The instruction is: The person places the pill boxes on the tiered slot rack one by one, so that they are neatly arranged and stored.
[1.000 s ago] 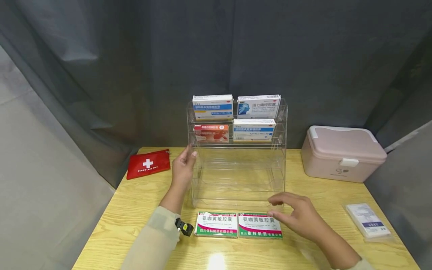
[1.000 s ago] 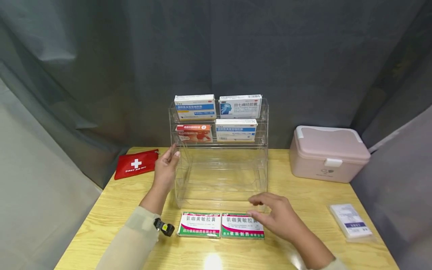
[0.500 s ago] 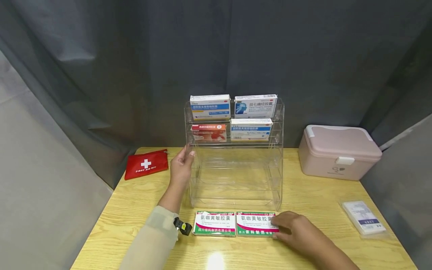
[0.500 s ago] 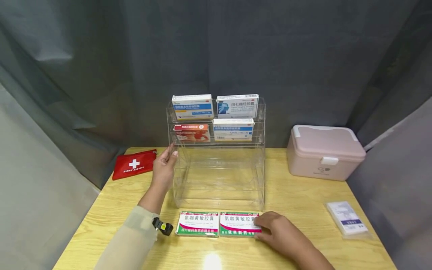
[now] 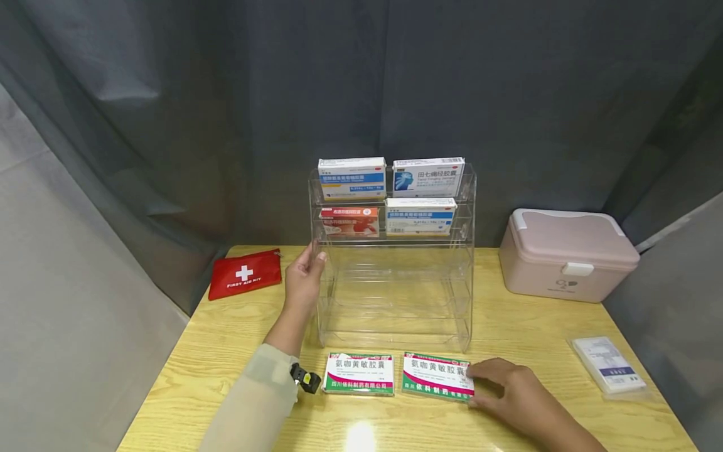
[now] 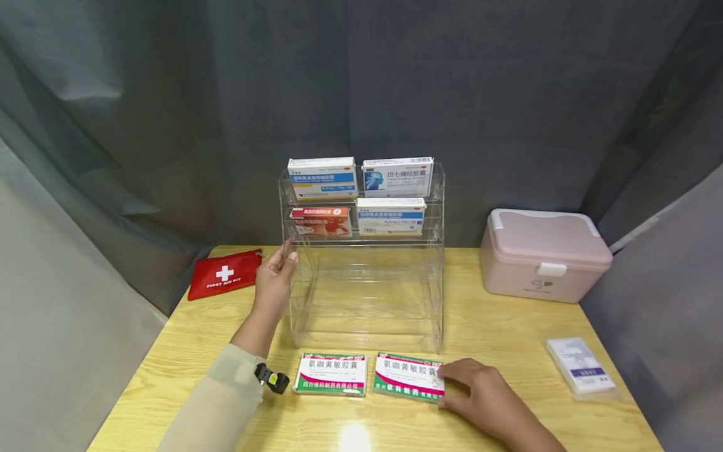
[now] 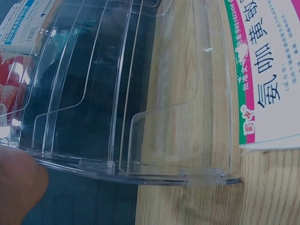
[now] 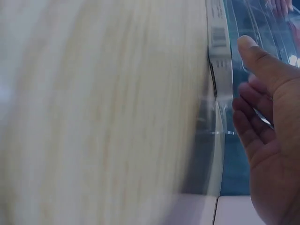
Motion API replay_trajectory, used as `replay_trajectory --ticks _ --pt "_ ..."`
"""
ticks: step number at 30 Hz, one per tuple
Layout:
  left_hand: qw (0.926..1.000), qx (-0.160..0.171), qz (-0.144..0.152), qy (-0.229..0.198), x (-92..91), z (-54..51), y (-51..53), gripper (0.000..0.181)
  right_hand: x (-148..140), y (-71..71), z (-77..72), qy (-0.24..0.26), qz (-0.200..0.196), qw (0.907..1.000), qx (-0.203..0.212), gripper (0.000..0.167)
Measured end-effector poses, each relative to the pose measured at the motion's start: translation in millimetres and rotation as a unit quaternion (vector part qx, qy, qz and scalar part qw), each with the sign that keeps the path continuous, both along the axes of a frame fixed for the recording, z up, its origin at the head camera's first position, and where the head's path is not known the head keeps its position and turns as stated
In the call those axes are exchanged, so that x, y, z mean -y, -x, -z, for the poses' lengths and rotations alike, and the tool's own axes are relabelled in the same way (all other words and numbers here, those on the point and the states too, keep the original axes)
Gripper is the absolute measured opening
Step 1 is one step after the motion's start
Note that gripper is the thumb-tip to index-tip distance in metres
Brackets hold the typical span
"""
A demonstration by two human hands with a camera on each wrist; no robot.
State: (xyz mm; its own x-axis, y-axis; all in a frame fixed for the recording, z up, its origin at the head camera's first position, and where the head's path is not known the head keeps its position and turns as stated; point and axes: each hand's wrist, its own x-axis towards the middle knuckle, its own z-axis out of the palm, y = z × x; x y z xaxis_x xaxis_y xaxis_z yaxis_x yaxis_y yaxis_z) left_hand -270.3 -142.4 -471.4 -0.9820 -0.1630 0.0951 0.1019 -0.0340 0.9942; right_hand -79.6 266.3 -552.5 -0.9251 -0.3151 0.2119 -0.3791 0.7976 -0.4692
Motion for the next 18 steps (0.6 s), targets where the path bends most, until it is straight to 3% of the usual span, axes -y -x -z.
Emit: replay_trajectory --ticks 3,9,18 --pt "1.0000 0.002 0.000 0.002 0.8 -0.9 -1.1 0.049 -3.4 2.1 1.7 0.016 0.026 0.9994 0.017 0.061" --pt "0.9999 0.012 0.002 0.003 1.5 -1.1 -1.9 0.049 -5.9 6.5 2.3 0.015 0.018 0.9964 0.082 0.078" --pt "1.0000 -0.003 0.002 0.001 0.2 -1.0 0.0 0.048 -6.0 9.8 -3.5 0.001 -0.010 0.9948 0.101 0.081"
